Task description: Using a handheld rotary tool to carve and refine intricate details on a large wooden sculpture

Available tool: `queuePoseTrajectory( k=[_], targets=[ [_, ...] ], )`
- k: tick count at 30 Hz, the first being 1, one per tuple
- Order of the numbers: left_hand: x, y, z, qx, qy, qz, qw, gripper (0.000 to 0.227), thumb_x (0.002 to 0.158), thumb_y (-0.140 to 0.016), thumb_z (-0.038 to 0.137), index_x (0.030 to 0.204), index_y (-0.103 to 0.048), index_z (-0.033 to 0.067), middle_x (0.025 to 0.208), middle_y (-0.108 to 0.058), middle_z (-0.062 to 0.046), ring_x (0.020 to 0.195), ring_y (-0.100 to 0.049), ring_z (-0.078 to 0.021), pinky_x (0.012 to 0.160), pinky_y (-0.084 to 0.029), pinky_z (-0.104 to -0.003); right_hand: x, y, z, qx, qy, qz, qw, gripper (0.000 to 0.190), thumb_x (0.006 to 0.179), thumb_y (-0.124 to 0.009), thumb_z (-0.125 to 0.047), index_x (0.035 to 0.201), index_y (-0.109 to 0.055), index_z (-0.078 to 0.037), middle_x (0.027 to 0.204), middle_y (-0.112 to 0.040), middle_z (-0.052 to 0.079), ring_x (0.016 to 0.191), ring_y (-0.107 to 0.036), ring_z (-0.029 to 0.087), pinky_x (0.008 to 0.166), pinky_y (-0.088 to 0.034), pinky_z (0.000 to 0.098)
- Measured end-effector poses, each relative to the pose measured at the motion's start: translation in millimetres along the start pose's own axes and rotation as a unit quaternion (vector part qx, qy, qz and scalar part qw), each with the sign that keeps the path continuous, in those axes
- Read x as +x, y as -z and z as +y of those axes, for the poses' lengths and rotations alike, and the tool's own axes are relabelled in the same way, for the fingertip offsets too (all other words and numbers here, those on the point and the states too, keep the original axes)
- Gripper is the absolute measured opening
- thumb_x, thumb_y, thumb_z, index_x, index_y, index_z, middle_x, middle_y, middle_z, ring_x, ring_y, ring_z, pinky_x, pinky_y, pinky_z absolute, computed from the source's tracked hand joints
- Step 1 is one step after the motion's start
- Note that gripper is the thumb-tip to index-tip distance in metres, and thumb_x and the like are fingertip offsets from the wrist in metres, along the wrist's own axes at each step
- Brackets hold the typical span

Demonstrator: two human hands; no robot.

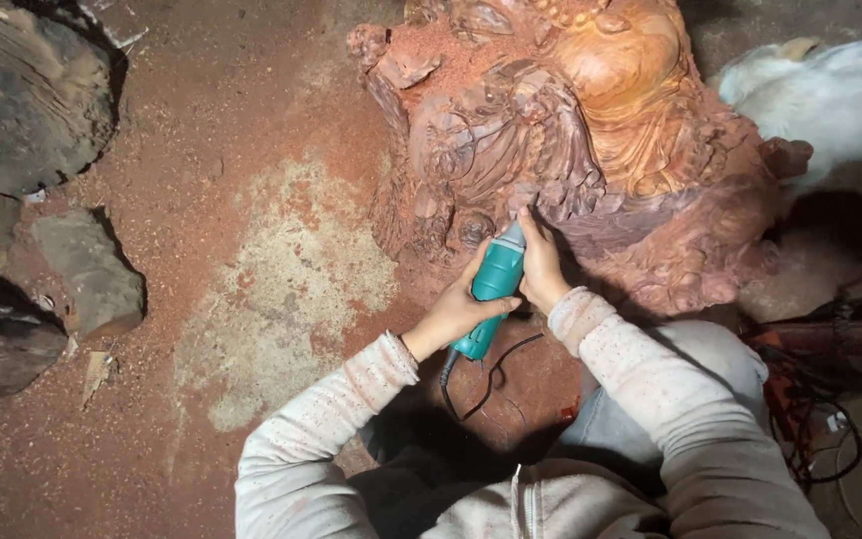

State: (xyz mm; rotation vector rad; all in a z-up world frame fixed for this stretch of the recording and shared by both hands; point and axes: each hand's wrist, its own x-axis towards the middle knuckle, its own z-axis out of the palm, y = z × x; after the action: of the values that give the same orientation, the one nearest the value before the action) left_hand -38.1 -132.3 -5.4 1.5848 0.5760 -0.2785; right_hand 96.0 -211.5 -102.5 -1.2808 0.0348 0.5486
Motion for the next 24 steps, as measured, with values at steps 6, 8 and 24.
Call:
queuePoseTrajectory(
  k=[6, 8, 24],
  targets=[
    [8, 0, 7, 0.005, 0.004, -0.006, 1.000, 0.106, 0.078, -0.078, 0.049, 0.161, -0.014, 0.0341, 0.140, -0.053, -0.031, 0.129, -0.053, -0.0504, 0.100, -0.048, -0.061, 16, 7, 8, -0.019, 0.002, 0.009, 1.000, 0.035, 0.102, -0.065, -0.040, 0.087, -0.066, -0.009, 0.080, -0.065, 0.004, 0.071, -0.067, 0.014, 0.067, -0.059, 0.0306],
    [8, 1, 11, 0.004, 0.007, -0.006, 1.000, 0.106, 0.079, -0.078, 0.049, 0.161, -0.014, 0.0339, 0.141, -0.053, -0.031, 0.130, -0.052, -0.0503, 0.101, -0.048, -0.061, 18, 6, 3, -0.024, 0.007, 0.011, 1.000, 0.035, 0.102, -0.065, -0.039, 0.087, -0.067, -0.008, 0.079, -0.065, 0.005, 0.071, -0.067, 0.015, 0.067, -0.059, 0.0309],
    [11, -3, 9, 0.013, 0.025, -0.014, 1.000, 0.105, 0.079, -0.076, 0.051, 0.161, -0.014, 0.0355, 0.140, -0.053, -0.032, 0.130, -0.052, -0.0504, 0.102, -0.047, -0.060, 13, 4, -8, -0.036, 0.002, 0.037, 0.999, 0.036, 0.099, -0.068, -0.038, 0.083, -0.069, -0.007, 0.075, -0.066, 0.006, 0.065, -0.066, 0.014, 0.060, -0.056, 0.0278]
  ],
)
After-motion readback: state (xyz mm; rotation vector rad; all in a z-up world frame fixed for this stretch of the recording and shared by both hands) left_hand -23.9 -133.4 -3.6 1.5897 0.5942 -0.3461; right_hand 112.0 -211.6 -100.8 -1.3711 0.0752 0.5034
